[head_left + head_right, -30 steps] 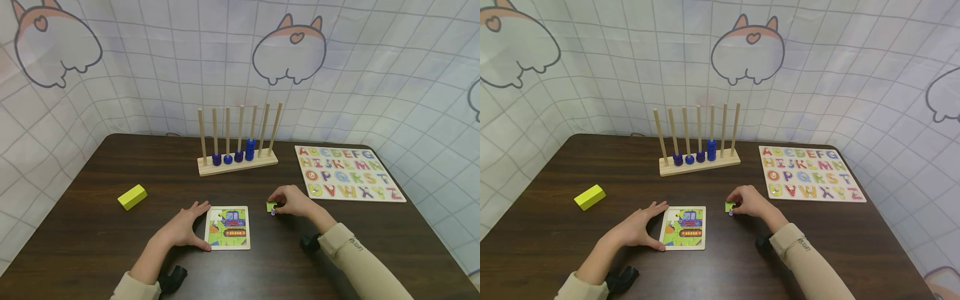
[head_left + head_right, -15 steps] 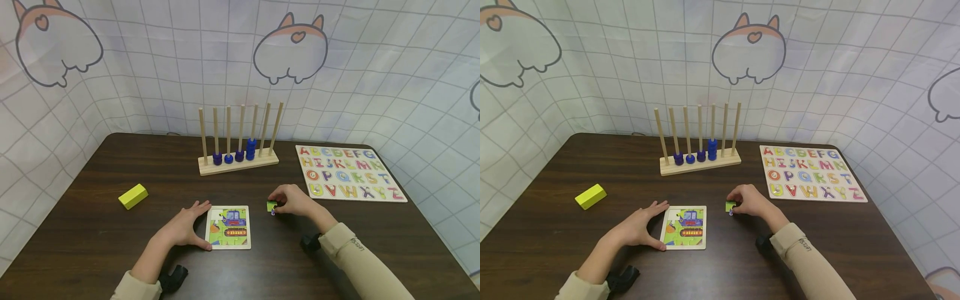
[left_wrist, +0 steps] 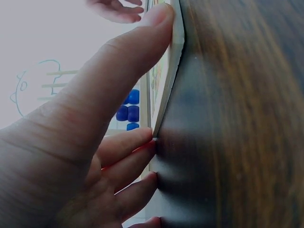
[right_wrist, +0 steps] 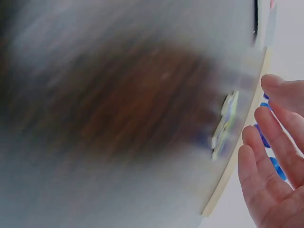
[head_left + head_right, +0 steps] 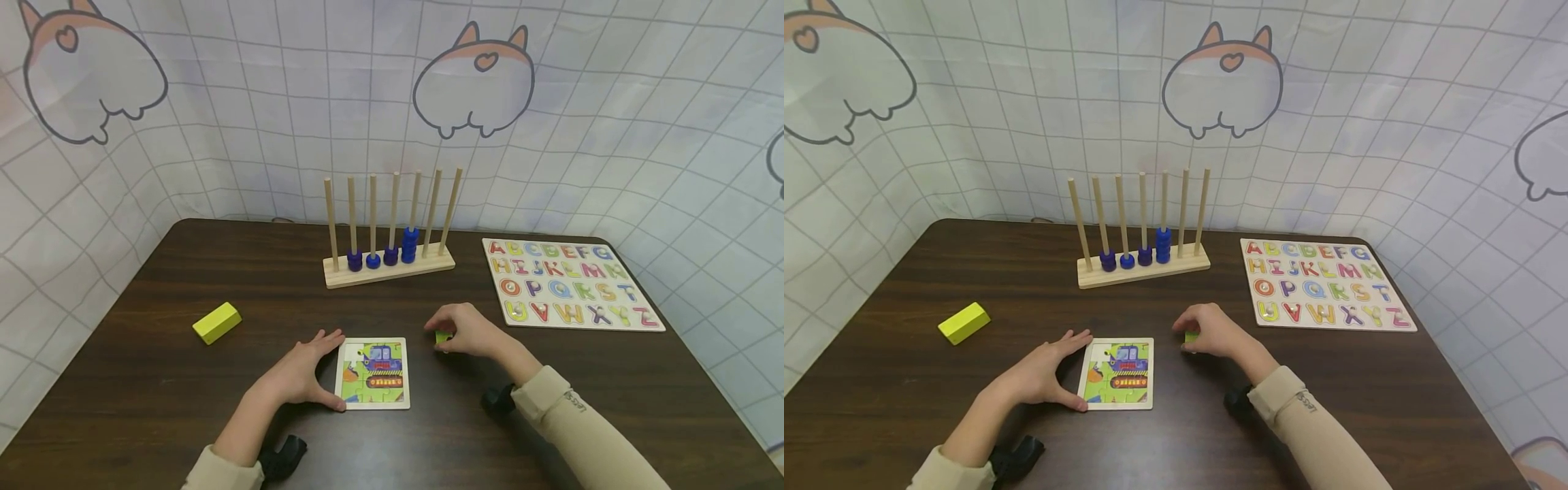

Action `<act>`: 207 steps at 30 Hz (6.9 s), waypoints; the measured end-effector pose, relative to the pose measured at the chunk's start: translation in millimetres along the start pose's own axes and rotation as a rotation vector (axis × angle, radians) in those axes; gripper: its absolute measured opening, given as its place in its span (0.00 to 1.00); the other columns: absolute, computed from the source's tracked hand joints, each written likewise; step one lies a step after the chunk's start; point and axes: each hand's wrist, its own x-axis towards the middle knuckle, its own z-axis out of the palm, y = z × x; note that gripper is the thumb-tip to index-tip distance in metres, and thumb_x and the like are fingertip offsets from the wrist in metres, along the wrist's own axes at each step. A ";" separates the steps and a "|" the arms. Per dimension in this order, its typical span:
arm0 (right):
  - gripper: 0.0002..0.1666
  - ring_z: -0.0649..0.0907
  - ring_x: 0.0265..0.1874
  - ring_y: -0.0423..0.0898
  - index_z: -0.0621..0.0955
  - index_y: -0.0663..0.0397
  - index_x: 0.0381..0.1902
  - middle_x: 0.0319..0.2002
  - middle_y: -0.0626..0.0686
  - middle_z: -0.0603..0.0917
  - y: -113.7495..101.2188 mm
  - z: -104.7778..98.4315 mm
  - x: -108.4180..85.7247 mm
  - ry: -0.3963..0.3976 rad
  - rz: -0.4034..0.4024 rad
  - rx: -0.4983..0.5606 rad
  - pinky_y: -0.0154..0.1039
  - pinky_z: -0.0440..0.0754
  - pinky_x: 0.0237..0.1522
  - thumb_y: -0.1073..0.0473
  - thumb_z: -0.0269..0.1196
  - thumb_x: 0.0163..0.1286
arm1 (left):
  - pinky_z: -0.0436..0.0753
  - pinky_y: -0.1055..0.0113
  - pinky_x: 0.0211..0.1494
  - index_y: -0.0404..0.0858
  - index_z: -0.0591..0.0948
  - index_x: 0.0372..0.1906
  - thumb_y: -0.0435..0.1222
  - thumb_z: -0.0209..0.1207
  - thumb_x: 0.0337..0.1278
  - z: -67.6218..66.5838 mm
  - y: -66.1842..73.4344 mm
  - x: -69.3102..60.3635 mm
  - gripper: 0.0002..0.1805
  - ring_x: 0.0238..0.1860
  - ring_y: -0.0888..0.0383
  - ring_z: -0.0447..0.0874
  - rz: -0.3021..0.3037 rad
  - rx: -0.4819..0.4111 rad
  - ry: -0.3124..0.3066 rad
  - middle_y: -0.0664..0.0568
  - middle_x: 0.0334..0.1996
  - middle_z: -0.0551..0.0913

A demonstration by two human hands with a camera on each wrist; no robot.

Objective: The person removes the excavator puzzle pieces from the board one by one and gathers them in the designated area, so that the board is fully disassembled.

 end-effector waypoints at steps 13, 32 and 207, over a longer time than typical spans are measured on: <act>0.15 0.80 0.38 0.46 0.83 0.58 0.41 0.38 0.50 0.81 -16.2 15.1 17.1 -0.031 -0.034 0.009 0.40 0.79 0.42 0.64 0.69 0.52 | 0.48 0.42 0.66 0.37 0.64 0.66 0.52 0.76 0.20 0.2 -0.9 -1.1 0.58 0.69 0.47 0.48 0.007 -0.004 0.002 0.48 0.68 0.60; 0.17 0.78 0.33 0.47 0.83 0.59 0.42 0.38 0.52 0.81 -44.9 35.0 40.1 -0.094 -0.030 0.060 0.33 0.76 0.33 0.63 0.69 0.53 | 0.48 0.40 0.65 0.36 0.64 0.66 0.53 0.75 0.22 -2.5 0.8 -0.7 0.57 0.69 0.45 0.48 0.023 -0.008 -0.005 0.46 0.67 0.60; 0.17 0.78 0.30 0.44 0.81 0.63 0.39 0.33 0.51 0.78 30.2 -29.8 -52.8 0.124 0.087 0.002 0.35 0.80 0.33 0.70 0.68 0.48 | 0.49 0.41 0.65 0.36 0.63 0.66 0.53 0.76 0.20 3.0 -1.8 0.5 0.59 0.69 0.47 0.49 0.025 0.013 0.010 0.48 0.68 0.60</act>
